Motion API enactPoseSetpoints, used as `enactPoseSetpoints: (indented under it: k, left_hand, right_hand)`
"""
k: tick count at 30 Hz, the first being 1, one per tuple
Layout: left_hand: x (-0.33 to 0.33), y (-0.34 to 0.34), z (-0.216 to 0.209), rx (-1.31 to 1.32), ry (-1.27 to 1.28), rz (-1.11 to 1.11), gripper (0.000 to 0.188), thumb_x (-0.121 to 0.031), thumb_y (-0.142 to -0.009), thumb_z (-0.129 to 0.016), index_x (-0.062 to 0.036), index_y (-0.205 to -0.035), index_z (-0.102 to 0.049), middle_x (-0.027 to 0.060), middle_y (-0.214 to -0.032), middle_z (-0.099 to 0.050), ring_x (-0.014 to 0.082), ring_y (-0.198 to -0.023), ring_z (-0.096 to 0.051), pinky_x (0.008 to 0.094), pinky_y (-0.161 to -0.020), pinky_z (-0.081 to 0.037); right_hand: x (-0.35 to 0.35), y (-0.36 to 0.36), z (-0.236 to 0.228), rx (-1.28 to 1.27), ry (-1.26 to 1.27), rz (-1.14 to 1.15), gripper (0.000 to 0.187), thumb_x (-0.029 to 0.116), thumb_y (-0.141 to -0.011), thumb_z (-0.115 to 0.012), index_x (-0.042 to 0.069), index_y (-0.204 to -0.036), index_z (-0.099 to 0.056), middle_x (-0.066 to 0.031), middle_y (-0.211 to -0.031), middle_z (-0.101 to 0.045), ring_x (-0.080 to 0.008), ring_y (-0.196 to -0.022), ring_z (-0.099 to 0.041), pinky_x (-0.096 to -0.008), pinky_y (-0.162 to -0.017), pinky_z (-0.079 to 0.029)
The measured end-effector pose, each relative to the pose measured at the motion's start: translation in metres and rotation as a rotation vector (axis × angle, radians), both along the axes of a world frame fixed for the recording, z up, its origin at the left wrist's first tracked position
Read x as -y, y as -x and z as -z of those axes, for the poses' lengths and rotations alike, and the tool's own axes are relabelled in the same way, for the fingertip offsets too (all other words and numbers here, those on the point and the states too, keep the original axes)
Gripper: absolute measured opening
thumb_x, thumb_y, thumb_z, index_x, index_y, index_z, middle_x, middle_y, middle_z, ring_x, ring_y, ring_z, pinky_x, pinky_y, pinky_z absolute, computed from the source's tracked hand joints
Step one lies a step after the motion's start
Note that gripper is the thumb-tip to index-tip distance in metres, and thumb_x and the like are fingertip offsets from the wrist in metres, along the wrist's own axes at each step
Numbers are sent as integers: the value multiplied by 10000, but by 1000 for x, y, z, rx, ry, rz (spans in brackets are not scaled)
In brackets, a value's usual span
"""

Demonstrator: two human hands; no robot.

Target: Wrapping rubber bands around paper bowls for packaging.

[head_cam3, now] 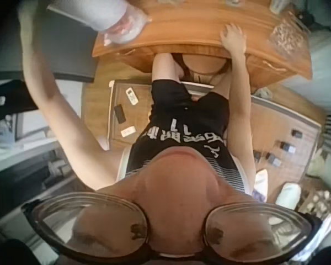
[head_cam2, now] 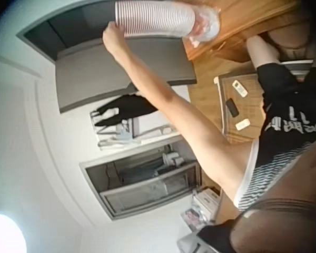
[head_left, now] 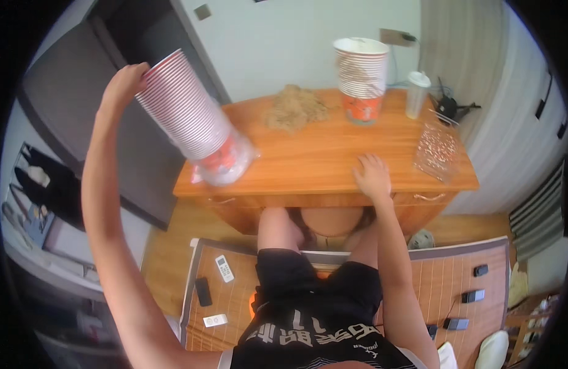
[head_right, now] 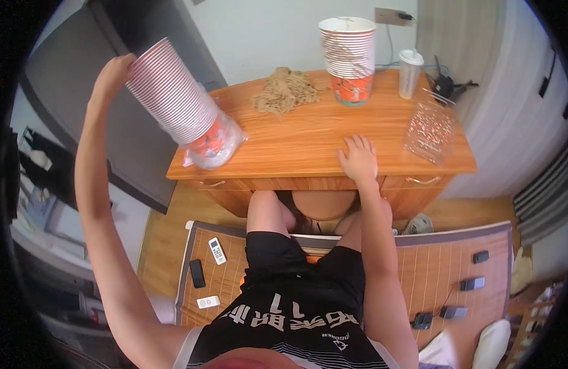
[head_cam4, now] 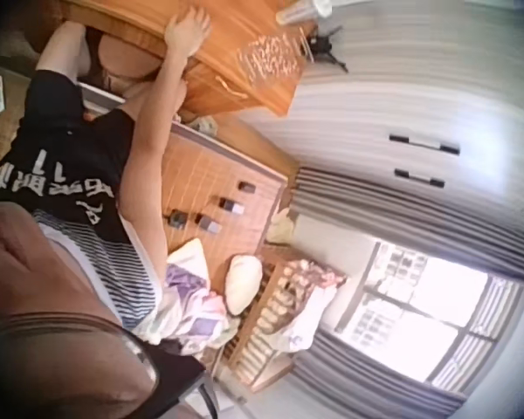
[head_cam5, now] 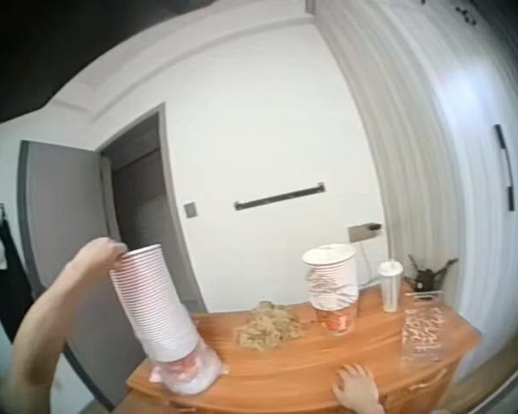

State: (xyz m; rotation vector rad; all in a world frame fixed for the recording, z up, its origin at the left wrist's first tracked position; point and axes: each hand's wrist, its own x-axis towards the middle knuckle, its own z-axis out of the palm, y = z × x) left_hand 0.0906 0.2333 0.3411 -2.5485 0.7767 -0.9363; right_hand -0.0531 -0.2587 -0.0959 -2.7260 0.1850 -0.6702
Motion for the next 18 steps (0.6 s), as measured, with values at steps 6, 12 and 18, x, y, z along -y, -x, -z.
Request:
enactPoseSetpoints:
  k: [6,12,18]
  left_hand:
    - [-7,1,-6,123,28,-111,146,-125,-888,-534,-36,-936,-640,178,-933,-699,378,-904,-674,479,-780,-522]
    - [-26,-11,-31,349,101,-24,143,-123,-878,-548,-67,-989,-618,155,-973,-693,371,-926,-668,473,-781,-529]
    - [-17,57,-84,807,279,264,206,-152,-903,-636,-138,-1106,-668,68,-974,-692,279,-934,-678,388,-777,-544]
  right_hand:
    - [-7,-5,-2,-45,8,8,514,433,-956,-575,130,-1371,-588,-110,-1486,-514,-288,-1430,-395,-469,-1215,-234]
    - [-7,-2,0,-11,5,8,505,432,-955,-576,129,-1357,-598,-120,-1473,-523,-302,-1415,-415,-475,-1205,-255]
    - [-10,3,-11,-20,-66,-13,587,412,-920,-654,77,-1393,-559,-157,-1467,-527,-304,-1422,-415,-481,-1199,-268]
